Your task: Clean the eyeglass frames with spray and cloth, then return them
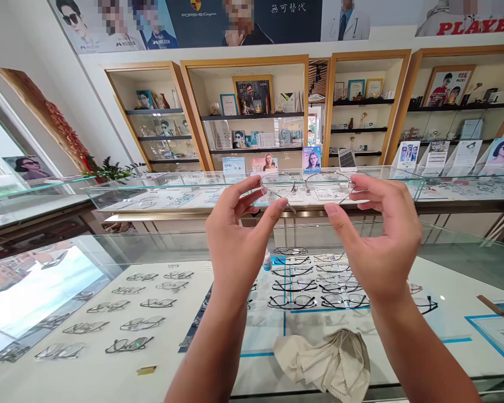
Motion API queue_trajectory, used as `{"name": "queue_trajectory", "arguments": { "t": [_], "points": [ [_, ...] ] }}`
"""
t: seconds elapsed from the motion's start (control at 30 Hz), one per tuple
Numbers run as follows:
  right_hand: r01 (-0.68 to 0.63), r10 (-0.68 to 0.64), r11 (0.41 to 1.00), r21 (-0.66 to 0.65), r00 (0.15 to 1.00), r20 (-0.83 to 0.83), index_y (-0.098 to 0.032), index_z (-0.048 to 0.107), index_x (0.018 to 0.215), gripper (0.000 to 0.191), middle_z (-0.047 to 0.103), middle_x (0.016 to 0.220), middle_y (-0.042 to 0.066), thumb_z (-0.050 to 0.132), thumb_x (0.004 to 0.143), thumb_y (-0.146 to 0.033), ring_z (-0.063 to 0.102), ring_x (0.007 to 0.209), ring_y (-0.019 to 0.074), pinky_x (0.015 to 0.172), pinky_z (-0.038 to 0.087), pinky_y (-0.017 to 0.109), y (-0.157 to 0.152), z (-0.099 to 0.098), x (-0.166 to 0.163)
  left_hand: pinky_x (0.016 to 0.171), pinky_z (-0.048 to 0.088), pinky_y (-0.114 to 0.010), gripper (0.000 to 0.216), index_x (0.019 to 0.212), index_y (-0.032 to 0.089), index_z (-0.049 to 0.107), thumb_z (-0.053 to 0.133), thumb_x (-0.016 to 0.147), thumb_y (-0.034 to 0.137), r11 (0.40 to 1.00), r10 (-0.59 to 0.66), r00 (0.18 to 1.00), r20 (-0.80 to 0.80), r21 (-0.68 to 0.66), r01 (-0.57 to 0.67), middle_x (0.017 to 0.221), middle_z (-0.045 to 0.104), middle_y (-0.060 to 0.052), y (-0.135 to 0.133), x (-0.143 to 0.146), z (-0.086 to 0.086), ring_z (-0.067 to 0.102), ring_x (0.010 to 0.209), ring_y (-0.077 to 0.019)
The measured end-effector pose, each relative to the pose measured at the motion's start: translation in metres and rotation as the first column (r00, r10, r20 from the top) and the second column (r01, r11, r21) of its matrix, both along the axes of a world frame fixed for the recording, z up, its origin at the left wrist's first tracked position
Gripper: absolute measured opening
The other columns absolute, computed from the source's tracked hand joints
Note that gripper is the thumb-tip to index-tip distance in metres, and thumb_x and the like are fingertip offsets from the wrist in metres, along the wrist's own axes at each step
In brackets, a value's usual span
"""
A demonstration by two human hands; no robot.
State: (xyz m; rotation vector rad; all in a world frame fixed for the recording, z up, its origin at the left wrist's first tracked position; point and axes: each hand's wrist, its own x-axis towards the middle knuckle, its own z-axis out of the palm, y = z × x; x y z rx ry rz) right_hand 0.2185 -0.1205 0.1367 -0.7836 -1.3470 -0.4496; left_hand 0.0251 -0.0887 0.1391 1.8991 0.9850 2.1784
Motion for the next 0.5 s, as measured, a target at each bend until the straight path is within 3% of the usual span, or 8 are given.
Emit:
{"name": "queue_trajectory", "arguments": {
  "t": [0.23,0.5],
  "points": [
    [0.006,-0.006,1.0,0.009,1.0,-0.014,-0.027,0.069,0.131,0.034,0.074,0.119,0.009,0.077,0.099,-0.035,0.073,0.099,0.0277,0.085,0.065,0.05,0.0016,-0.0004,-0.0013,0.094,0.066,-0.037,0.051,0.133,0.025,0.072,0.088,0.09,0.048,0.998,-0.061,0.998,0.022,-0.022,0.061,0.131,0.077,-0.011,0.0085,0.0034,-0.0009,0.077,0.116,-0.0256],
    [-0.109,0.106,0.992,-0.058,0.993,-0.056,-0.028,0.068,0.134,0.034,0.073,0.125,0.009,0.074,0.102,-0.039,0.075,0.106,0.0272,0.086,0.065,0.047,0.0076,-0.003,0.0002,0.086,0.063,-0.035,0.047,0.128,0.025,0.069,0.086,0.092,0.049,0.998,0.053,0.998,0.036,0.022,-0.054,0.13,0.076,-0.011,0.0048,0.0063,-0.0018,0.076,0.111,-0.0235]
  ]
}}
